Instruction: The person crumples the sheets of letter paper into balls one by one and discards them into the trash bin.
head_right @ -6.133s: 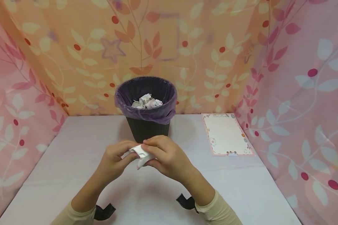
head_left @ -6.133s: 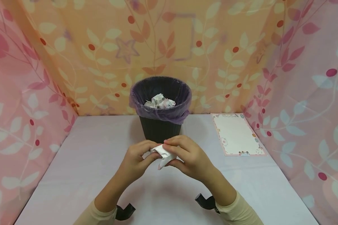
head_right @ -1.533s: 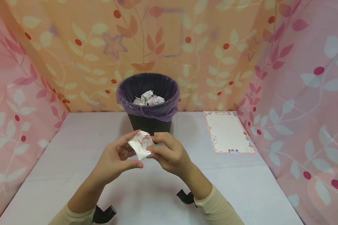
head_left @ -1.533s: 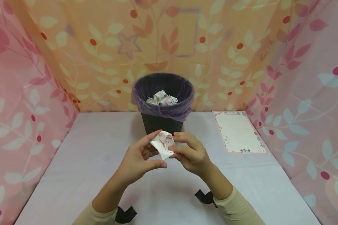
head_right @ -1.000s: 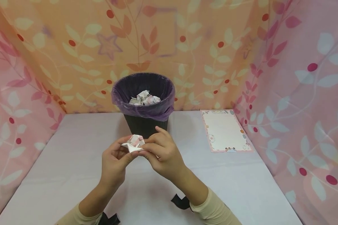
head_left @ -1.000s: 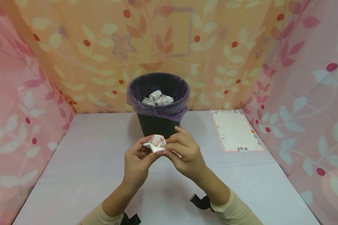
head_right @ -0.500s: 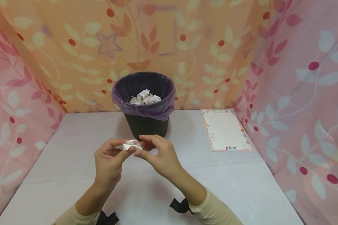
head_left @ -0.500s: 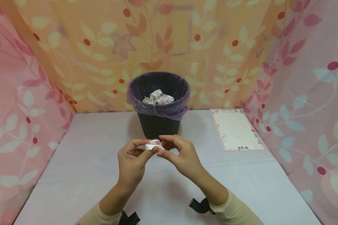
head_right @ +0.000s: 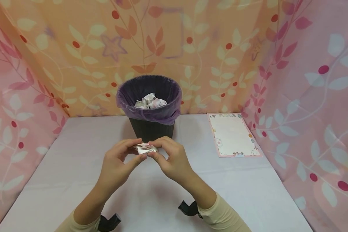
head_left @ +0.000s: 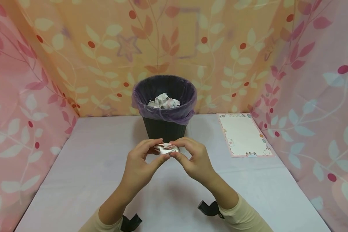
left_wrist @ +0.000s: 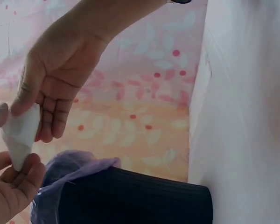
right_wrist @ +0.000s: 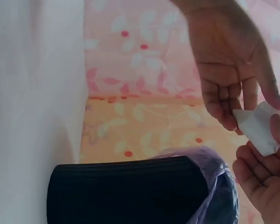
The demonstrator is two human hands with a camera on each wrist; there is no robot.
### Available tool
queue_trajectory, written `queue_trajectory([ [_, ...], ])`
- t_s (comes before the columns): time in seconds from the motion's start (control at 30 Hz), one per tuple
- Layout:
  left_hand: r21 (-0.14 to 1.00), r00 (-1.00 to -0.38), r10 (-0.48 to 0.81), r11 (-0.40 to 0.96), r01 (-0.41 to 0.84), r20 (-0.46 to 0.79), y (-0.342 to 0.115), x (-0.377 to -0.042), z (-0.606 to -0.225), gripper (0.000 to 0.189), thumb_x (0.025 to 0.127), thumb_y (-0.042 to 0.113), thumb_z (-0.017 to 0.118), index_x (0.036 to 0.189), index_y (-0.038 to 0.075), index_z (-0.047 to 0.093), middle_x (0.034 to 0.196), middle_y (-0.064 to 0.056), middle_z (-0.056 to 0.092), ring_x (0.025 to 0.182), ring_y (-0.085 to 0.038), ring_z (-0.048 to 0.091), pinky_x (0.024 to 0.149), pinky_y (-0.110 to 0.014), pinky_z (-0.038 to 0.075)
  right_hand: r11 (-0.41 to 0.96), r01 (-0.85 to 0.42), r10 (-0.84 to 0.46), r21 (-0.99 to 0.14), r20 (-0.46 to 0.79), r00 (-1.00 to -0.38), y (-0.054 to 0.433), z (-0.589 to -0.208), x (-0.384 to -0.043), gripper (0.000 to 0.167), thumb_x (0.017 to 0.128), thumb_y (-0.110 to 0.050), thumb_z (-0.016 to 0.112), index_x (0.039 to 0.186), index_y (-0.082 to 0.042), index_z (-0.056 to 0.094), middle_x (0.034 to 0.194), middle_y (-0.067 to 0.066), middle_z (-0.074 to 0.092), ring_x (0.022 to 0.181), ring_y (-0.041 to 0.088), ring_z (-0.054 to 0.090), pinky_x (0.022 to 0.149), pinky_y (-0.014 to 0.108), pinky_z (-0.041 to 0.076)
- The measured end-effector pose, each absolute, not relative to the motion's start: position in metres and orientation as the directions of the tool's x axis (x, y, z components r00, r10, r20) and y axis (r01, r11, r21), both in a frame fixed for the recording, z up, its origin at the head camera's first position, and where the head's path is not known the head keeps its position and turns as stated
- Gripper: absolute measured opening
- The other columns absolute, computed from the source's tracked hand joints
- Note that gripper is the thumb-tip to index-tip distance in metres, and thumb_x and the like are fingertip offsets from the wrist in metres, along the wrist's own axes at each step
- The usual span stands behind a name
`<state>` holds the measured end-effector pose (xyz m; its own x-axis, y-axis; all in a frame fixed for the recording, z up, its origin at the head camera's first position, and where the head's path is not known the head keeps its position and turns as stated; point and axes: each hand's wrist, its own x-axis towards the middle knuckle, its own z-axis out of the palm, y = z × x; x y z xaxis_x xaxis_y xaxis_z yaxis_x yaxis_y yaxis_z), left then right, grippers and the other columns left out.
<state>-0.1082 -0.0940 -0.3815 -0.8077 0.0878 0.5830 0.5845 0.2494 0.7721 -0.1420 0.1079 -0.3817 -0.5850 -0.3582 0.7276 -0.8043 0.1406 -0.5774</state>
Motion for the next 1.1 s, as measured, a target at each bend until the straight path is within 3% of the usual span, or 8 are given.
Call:
queue_trajectory([
  [0.13,0.728,-0.784,0.094,0.318,0.607,0.613,-0.091,-0.106,-0.383,0.035,0.085,0.011,0.084,0.119,0.009,0.076,0.102,0.001,0.067,0.095,-0.013,0.065,0.085,-0.023,0.057,0.225,-0.880,-0.338,-0.417,0.814,-0.472,0.100,-0.388,-0.143,0.015,0.090,-0.001,0.075,0.104,-0.004,0.070,0.100,0.005,0.070,0.093,0.018,0.067,0.081,0.026,0.057],
  [0.27,0.654,-0.727,0.115,0.359,0.666,0.677,-0.090,-0.107,-0.385,0.027,0.085,0.008,0.084,0.111,0.011,0.077,0.094,0.002,0.065,0.090,-0.013,0.062,0.079,-0.020,0.053,0.242,-0.907,-0.335,-0.345,0.848,-0.411,0.095,-0.391,-0.141,0.008,0.095,-0.004,0.071,0.100,-0.003,0.065,0.096,0.006,0.065,0.090,0.018,0.064,0.075,0.026,0.056],
  [0.37,0.628,-0.712,0.181,0.361,0.689,0.678,-0.094,-0.110,-0.382,0.028,0.087,0.010,0.082,0.115,0.012,0.076,0.099,0.003,0.066,0.093,-0.013,0.062,0.080,-0.023,0.055,0.220,-0.897,-0.324,-0.384,0.838,-0.439,0.097,-0.389,-0.142,0.008,0.094,-0.003,0.071,0.099,-0.004,0.065,0.095,0.005,0.066,0.089,0.017,0.065,0.075,0.027,0.057],
  [0.53,0.706,-0.780,0.297,0.334,0.625,0.550,-0.107,-0.117,-0.376,0.030,0.093,0.015,0.075,0.123,0.020,0.073,0.115,0.011,0.069,0.099,-0.009,0.066,0.084,-0.028,0.059,0.161,-0.816,-0.344,-0.556,0.743,-0.574,0.105,-0.386,-0.149,0.013,0.092,0.001,0.072,0.099,-0.008,0.068,0.097,0.002,0.069,0.092,0.016,0.066,0.081,0.028,0.057],
  [0.67,0.699,-0.779,0.296,0.344,0.627,0.553,-0.109,-0.119,-0.379,0.024,0.092,0.015,0.076,0.116,0.018,0.076,0.106,0.010,0.071,0.093,-0.009,0.066,0.078,-0.026,0.058,0.175,-0.780,-0.376,-0.601,0.691,-0.617,0.107,-0.389,-0.151,0.011,0.093,-0.001,0.073,0.099,-0.009,0.070,0.100,0.001,0.071,0.095,0.015,0.068,0.083,0.029,0.059],
  [0.87,0.626,-0.723,0.276,0.367,0.688,0.633,-0.099,-0.117,-0.385,0.019,0.091,0.008,0.075,0.109,0.009,0.069,0.097,0.003,0.064,0.089,-0.009,0.059,0.073,-0.022,0.052,0.219,-0.801,-0.318,-0.557,0.735,-0.599,0.102,-0.392,-0.146,0.011,0.090,-0.002,0.076,0.096,-0.010,0.070,0.096,0.000,0.071,0.090,0.014,0.068,0.079,0.026,0.058],
  [1.1,0.569,-0.705,0.203,0.461,0.681,0.680,-0.089,-0.110,-0.386,0.019,0.092,0.001,0.073,0.105,0.005,0.060,0.098,-0.001,0.059,0.089,-0.009,0.055,0.074,-0.023,0.050,0.217,-0.840,-0.285,-0.498,0.790,-0.542,0.094,-0.391,-0.142,0.013,0.090,0.001,0.075,0.100,-0.006,0.070,0.096,0.004,0.072,0.090,0.016,0.068,0.079,0.024,0.058],
])
